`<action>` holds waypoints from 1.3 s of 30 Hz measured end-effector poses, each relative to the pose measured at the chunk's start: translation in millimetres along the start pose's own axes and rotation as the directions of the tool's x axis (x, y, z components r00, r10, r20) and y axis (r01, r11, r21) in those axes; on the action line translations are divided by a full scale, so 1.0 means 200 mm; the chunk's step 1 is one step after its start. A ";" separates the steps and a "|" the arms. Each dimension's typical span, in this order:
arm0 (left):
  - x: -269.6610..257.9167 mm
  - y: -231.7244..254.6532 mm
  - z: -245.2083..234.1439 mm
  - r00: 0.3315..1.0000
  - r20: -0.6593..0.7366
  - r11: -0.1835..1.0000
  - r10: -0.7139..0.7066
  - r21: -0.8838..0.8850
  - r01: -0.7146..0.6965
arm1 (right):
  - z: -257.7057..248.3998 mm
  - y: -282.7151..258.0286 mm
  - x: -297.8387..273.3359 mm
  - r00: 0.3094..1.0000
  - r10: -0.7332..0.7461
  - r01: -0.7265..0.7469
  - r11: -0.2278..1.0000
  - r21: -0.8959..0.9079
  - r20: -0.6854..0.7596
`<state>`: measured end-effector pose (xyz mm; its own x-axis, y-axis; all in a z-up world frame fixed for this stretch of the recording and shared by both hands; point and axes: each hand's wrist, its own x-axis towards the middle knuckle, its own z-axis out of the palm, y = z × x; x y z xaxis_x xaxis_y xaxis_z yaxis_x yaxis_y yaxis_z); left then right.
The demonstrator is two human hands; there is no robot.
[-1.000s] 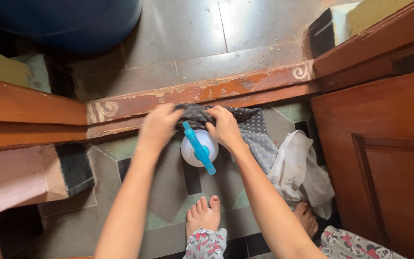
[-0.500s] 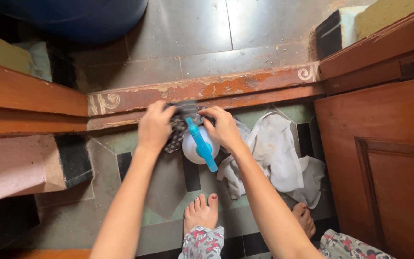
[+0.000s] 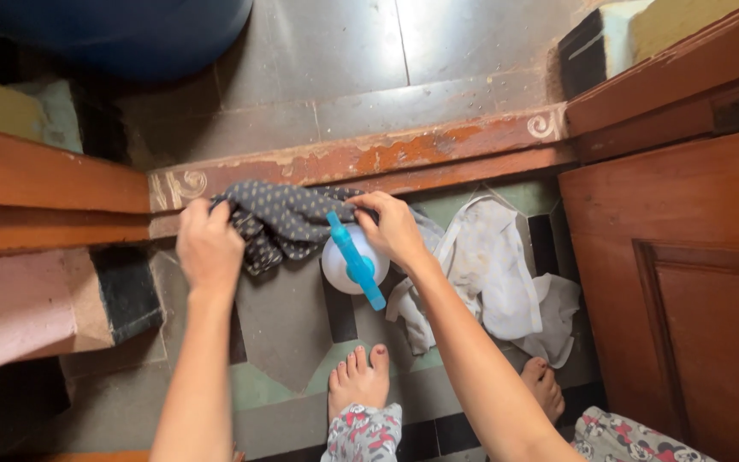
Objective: Cleaning a wooden door threshold and the adjacent floor using a spray bottle and cleaning cloths.
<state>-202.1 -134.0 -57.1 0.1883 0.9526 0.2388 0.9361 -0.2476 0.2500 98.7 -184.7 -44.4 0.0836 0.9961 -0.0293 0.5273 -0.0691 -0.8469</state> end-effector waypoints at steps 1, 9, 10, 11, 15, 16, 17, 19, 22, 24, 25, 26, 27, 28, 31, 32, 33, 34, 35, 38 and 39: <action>-0.01 0.05 0.02 1.000 0.007 1.000 -0.005 0.002 0.005 | 0.00 -0.03 -0.01 1.000 0.005 -0.005 1.000 0.002 0.008; 0.21 0.64 0.12 0.949 0.066 0.888 0.308 -0.377 -0.262 | -0.01 -0.01 0.02 0.986 -0.118 0.113 0.993 -0.044 -0.121; 0.23 0.68 0.13 0.948 0.064 0.885 0.312 -0.382 -0.265 | -0.03 0.00 0.02 0.985 -0.117 0.111 0.993 -0.050 -0.124; 0.26 0.72 0.14 0.926 0.076 0.853 0.370 -0.422 -0.307 | -0.06 0.00 0.02 0.980 -0.020 0.016 1.000 -0.020 -0.197; 0.30 0.80 0.20 0.838 0.123 0.793 0.532 -0.417 -0.443 | -0.17 -0.09 0.00 0.962 0.107 -0.104 0.994 0.024 -0.252; 0.29 0.79 0.19 0.836 0.127 0.794 0.534 -0.417 -0.443 | -0.15 -0.05 -0.01 0.961 0.112 -0.108 0.994 0.028 -0.252; 0.29 0.78 0.19 0.837 0.134 0.795 0.531 -0.421 -0.437 | -0.12 0.00 -0.01 0.968 0.033 -0.043 0.998 -0.035 -0.250; 0.29 0.73 0.17 0.836 0.129 0.791 0.533 -0.427 -0.439 | -0.10 0.02 0.01 0.966 -0.053 0.028 0.994 -0.105 -0.252; 0.23 0.57 0.08 0.891 0.005 0.827 0.454 -0.375 -0.419 | -0.08 -0.03 0.01 0.942 -0.246 0.204 0.960 -0.192 -0.229; 0.18 0.47 0.02 0.933 -0.006 0.884 0.359 -0.319 -0.342 | -0.09 -0.09 0.01 0.974 -0.129 0.114 0.989 -0.090 -0.184; 0.17 0.46 0.03 0.934 -0.003 0.886 0.357 -0.316 -0.340 | -0.08 -0.07 0.01 0.975 -0.129 0.115 0.990 -0.087 -0.181; 0.16 0.47 0.04 0.947 -0.005 0.902 0.322 -0.301 -0.309 | -0.08 -0.06 0.01 0.979 -0.076 0.065 0.996 -0.065 -0.187; 0.14 0.47 0.06 0.958 -0.008 0.918 0.286 -0.285 -0.276 | -0.08 -0.04 0.00 0.981 -0.024 0.016 0.999 -0.043 -0.191; 0.16 0.50 0.08 0.958 -0.012 0.917 0.286 -0.286 -0.278 | -0.09 -0.05 0.01 0.981 -0.027 0.019 0.999 -0.046 -0.193; 0.21 0.60 0.12 0.955 0.034 0.918 0.296 -0.288 -0.274 | -0.09 -0.09 0.02 0.984 0.043 -0.037 0.999 0.037 -0.172; 0.23 0.65 0.14 0.931 0.085 0.895 0.354 -0.320 -0.311 | -0.09 -0.08 0.02 0.984 0.021 -0.016 0.999 0.029 -0.176; 0.24 0.70 0.16 0.902 0.134 0.870 0.411 -0.353 -0.344 | -0.09 -0.08 0.02 0.984 -0.001 0.005 1.000 0.021 -0.179; 0.25 0.73 0.17 0.901 0.134 0.869 0.413 -0.355 -0.346 | -0.10 -0.06 0.02 0.983 0.000 0.003 1.000 0.020 -0.182; 0.27 0.76 0.18 0.893 0.120 0.856 0.433 -0.366 -0.366 | -0.10 -0.04 0.03 0.973 0.023 -0.019 1.000 0.018 -0.228; 0.28 0.76 0.17 0.873 0.099 0.826 0.478 -0.387 -0.409 | -0.14 -0.02 0.04 0.964 0.041 -0.035 0.999 0.028 -0.262; 0.28 0.74 0.15 0.860 0.095 0.809 0.502 -0.402 -0.428 | -0.15 -0.01 0.04 0.968 0.040 -0.031 0.999 0.037 -0.246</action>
